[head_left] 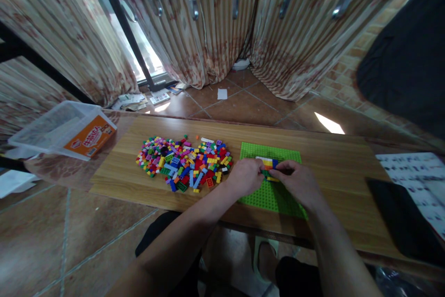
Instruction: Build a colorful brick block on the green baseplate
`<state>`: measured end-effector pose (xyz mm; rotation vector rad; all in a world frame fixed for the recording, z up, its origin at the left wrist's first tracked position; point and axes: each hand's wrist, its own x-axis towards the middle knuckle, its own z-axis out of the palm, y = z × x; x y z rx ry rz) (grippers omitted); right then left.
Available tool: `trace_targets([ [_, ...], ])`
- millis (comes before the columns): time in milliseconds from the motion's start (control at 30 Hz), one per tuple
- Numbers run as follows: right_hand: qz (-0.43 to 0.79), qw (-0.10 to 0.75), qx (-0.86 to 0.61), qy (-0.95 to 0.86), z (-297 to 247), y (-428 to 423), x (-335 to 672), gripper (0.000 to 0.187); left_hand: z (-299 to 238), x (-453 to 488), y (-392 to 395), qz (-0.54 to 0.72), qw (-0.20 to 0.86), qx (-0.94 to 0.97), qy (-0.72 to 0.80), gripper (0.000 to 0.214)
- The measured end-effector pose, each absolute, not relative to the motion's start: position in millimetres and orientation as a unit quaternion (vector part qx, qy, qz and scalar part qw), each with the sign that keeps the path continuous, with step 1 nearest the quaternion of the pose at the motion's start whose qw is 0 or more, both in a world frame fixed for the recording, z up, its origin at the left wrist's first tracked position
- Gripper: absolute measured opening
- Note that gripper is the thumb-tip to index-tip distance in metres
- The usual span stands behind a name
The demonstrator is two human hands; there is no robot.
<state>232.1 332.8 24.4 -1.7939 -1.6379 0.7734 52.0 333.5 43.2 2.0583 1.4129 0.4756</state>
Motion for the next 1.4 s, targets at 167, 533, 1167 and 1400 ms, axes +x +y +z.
trace_targets([
  [167, 0.272, 0.285, -0.669, -0.63, 23.6, 333.6, 231.8, 0.031, 44.7, 51.8, 336.5, 0.184, 0.333, 0.751, 0.54, 0.02],
  [533, 0.215, 0.248, -0.677, -0.659, 27.3, 335.7, 226.0, 0.027, 45.6, 58.2, 338.6, 0.192, 0.33, 0.703, 0.6, 0.018],
  [1167, 0.22, 0.466, -0.672, -0.531, 50.3, 315.5, 204.1, 0.03, 83.3, -37.4, 369.7, 0.548, 0.377, 0.474, 0.576, 0.021],
  [1400, 0.276, 0.329, -0.432, -0.793, 35.5, 276.3, 124.9, 0.022, 101.9, -76.0, 356.0, 0.639, 0.383, 0.373, 0.553, 0.018],
])
